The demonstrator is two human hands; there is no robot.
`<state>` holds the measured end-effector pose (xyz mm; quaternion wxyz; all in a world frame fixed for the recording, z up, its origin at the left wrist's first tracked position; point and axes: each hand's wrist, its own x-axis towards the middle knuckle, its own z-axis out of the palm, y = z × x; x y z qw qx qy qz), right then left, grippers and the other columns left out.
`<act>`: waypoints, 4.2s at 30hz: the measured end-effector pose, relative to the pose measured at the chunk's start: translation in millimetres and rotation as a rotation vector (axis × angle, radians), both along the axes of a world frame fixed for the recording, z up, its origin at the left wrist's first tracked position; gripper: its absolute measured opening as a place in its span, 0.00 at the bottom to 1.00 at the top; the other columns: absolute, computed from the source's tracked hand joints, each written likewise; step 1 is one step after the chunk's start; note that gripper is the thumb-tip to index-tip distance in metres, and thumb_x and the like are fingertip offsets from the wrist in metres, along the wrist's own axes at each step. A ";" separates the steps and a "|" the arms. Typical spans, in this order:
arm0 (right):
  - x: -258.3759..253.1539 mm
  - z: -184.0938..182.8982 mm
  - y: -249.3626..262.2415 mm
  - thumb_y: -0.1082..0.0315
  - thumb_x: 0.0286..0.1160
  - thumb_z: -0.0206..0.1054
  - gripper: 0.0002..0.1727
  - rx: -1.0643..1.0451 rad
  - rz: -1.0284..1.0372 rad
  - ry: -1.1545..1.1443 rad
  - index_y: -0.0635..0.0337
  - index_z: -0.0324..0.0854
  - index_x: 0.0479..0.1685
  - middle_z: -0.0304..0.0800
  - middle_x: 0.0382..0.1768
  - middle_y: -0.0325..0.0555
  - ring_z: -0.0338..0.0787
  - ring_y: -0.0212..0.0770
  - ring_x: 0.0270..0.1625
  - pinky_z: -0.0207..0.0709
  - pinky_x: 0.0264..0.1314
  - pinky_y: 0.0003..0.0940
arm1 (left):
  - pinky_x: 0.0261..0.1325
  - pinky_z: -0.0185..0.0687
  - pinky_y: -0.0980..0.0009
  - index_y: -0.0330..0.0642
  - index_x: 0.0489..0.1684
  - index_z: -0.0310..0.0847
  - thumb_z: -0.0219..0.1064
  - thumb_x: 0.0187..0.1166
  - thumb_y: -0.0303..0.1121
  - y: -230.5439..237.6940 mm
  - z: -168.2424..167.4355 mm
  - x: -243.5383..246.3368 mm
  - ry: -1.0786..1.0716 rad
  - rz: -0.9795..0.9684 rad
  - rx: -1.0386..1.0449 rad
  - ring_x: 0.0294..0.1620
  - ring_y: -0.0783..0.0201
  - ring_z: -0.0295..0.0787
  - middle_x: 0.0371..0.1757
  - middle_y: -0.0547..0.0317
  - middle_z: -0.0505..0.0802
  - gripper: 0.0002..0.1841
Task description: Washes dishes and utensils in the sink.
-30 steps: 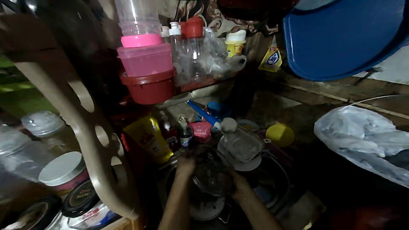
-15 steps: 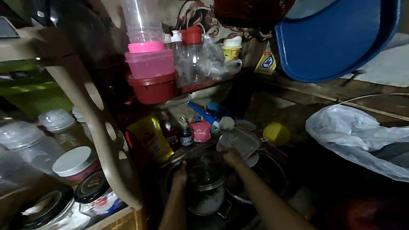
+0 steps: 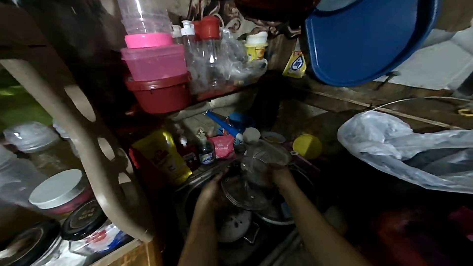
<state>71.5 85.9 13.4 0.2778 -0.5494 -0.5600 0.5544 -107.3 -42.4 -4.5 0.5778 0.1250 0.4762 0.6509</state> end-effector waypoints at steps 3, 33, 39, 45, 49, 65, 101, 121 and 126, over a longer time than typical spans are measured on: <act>-6.7 -13.0 -15.1 0.63 0.95 0.50 0.21 -0.106 0.007 0.076 0.63 0.72 0.78 0.87 0.49 0.56 0.87 0.44 0.38 0.83 0.42 0.41 | 0.44 0.89 0.57 0.44 0.76 0.73 0.46 0.95 0.46 -7.2 45.1 -6.9 0.196 -0.024 -0.071 0.45 0.50 0.94 0.55 0.44 0.93 0.23; -15.7 26.3 -0.4 0.64 0.92 0.55 0.18 0.045 0.038 0.155 0.62 0.81 0.70 0.91 0.47 0.51 0.88 0.39 0.37 0.83 0.40 0.36 | 0.46 0.85 0.42 0.43 0.67 0.74 0.45 0.92 0.54 -2.6 -25.2 3.4 -0.140 0.221 -0.203 0.47 0.47 0.89 0.49 0.45 0.90 0.26; -29.4 21.6 -31.2 0.50 0.94 0.51 0.28 -0.026 -0.223 0.257 0.69 0.80 0.67 0.87 0.58 0.58 0.86 0.46 0.55 0.78 0.62 0.45 | 0.17 0.72 0.71 0.46 0.32 0.70 0.46 0.93 0.48 14.2 -19.9 14.0 -0.229 0.588 -0.065 0.13 0.66 0.70 0.16 0.62 0.73 0.20; -39.2 16.7 -49.7 0.67 0.91 0.55 0.14 -0.140 -0.235 0.453 0.68 0.77 0.61 0.80 0.44 0.52 0.80 0.41 0.41 0.78 0.46 0.37 | 0.37 0.84 0.73 0.43 0.43 0.77 0.45 0.93 0.35 -0.2 -17.5 -0.6 -0.090 0.648 0.286 0.31 0.70 0.85 0.34 0.61 0.88 0.15; -31.6 25.9 -40.3 0.78 0.80 0.54 0.07 -0.424 -0.231 0.515 0.66 0.70 0.53 0.75 0.35 0.51 0.80 0.41 0.30 0.82 0.32 0.36 | 0.55 0.82 0.67 0.34 0.74 0.73 0.48 0.90 0.26 -3.7 -25.6 -12.7 0.085 0.554 0.277 0.53 0.64 0.85 0.63 0.50 0.87 0.19; 20.7 20.2 -24.7 0.72 0.90 0.56 0.20 0.116 -0.165 0.388 0.66 0.72 0.77 0.94 0.54 0.55 0.96 0.43 0.48 0.90 0.49 0.37 | 0.25 0.80 0.70 0.31 0.56 0.81 0.64 0.87 0.42 48.2 -14.5 40.2 0.335 0.199 -0.156 0.19 0.64 0.79 0.26 0.53 0.85 0.19; 29.2 -9.0 -29.9 0.60 0.93 0.54 0.20 -0.140 -0.284 0.427 0.69 0.75 0.68 0.91 0.46 0.58 0.95 0.46 0.42 0.90 0.43 0.38 | 0.60 0.81 0.44 0.31 0.54 0.86 0.55 0.90 0.55 51.9 -15.8 30.6 0.895 0.081 -0.392 0.51 0.43 0.89 0.48 0.36 0.91 0.30; 20.7 -8.1 -37.5 0.64 0.91 0.56 0.18 -0.234 -0.428 0.649 0.70 0.74 0.66 0.90 0.44 0.57 0.94 0.44 0.39 0.90 0.42 0.36 | 0.40 0.84 0.59 0.38 0.52 0.88 0.57 0.91 0.48 53.4 -5.0 9.1 0.876 0.099 -0.133 0.30 0.60 0.85 0.36 0.51 0.91 0.21; 14.7 -17.8 -27.8 0.61 0.93 0.52 0.19 -0.127 -0.446 0.716 0.67 0.72 0.69 0.89 0.46 0.53 0.92 0.41 0.41 0.88 0.44 0.35 | 0.56 0.85 0.52 0.34 0.70 0.76 0.60 0.90 0.45 37.7 -22.1 56.2 0.718 0.279 -0.149 0.48 0.51 0.89 0.50 0.40 0.90 0.23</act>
